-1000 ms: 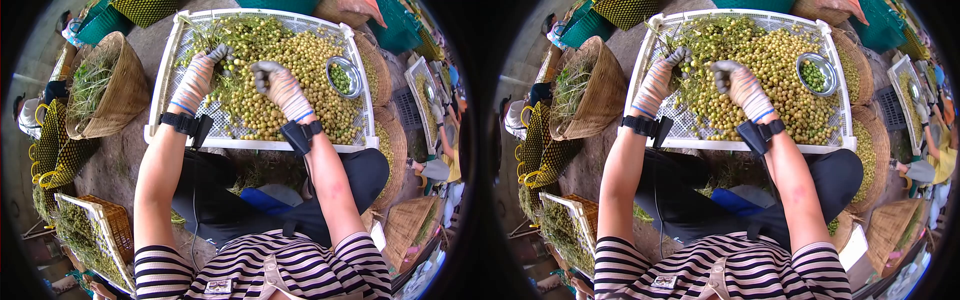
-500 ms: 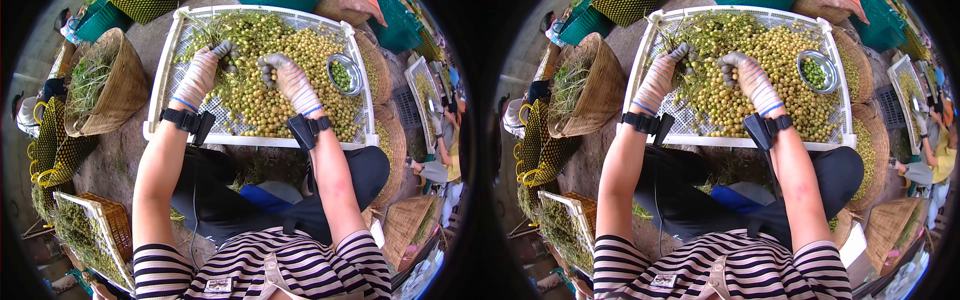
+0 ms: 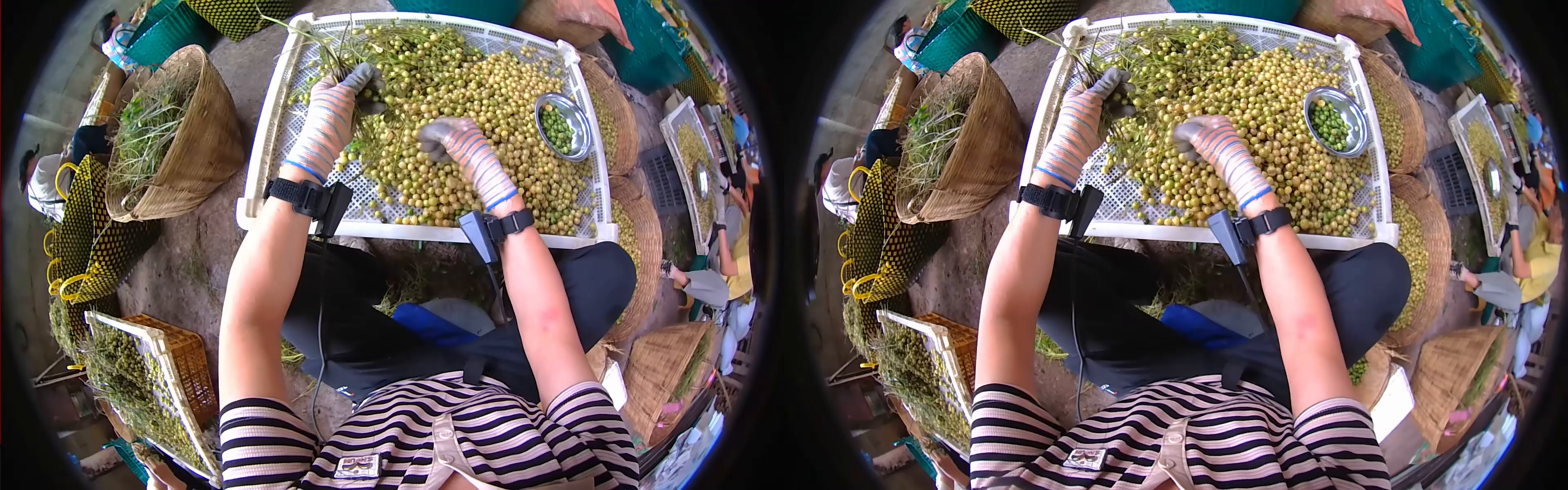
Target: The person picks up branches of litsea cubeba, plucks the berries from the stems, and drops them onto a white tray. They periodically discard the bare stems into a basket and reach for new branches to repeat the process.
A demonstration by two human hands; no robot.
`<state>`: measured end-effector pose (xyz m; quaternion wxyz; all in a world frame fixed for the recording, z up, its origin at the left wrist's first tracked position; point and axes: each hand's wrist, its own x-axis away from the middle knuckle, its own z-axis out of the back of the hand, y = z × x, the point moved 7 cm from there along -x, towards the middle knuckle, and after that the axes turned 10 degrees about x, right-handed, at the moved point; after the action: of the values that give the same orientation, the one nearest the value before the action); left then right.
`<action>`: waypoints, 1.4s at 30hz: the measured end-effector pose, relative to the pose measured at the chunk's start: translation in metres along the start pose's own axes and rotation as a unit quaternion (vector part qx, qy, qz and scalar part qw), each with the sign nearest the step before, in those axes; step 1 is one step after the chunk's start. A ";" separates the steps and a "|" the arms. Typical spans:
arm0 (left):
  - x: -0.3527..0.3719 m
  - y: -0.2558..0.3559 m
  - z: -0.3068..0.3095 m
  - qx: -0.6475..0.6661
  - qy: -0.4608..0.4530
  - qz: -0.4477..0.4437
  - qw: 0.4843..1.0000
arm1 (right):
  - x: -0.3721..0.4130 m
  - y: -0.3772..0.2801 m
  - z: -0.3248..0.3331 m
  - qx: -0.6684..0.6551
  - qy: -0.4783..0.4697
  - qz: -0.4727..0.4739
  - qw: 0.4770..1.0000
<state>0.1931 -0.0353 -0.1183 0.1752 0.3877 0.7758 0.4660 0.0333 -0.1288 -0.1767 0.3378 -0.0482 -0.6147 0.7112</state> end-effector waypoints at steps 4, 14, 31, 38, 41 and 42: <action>0.008 0.002 -0.009 -0.075 -0.014 0.012 0.997 | 0.002 -0.029 0.038 0.376 0.294 0.247 0.843; 0.013 -0.001 -0.022 -0.073 0.042 0.005 0.996 | 0.000 -0.049 0.007 0.039 0.069 0.176 0.981; 0.001 -0.031 -0.007 -0.304 0.045 -0.107 0.946 | -0.018 -0.031 -0.016 0.177 0.154 0.154 0.960; -0.003 -0.057 -0.022 -0.182 0.005 0.011 0.983 | -0.023 -0.022 0.000 0.198 0.100 0.109 0.969; -0.004 -0.068 -0.020 -0.149 0.013 0.014 0.989 | 0.008 -0.028 0.006 0.022 0.045 0.043 0.998; -0.008 -0.071 -0.019 -0.159 0.008 0.012 0.987 | 0.006 -0.022 0.008 -0.052 0.028 0.032 0.998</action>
<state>0.1544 -0.0714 -0.1706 0.2233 0.3602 0.6885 0.5886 0.0340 -0.1314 -0.1528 0.3292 -0.1054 -0.6390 0.6872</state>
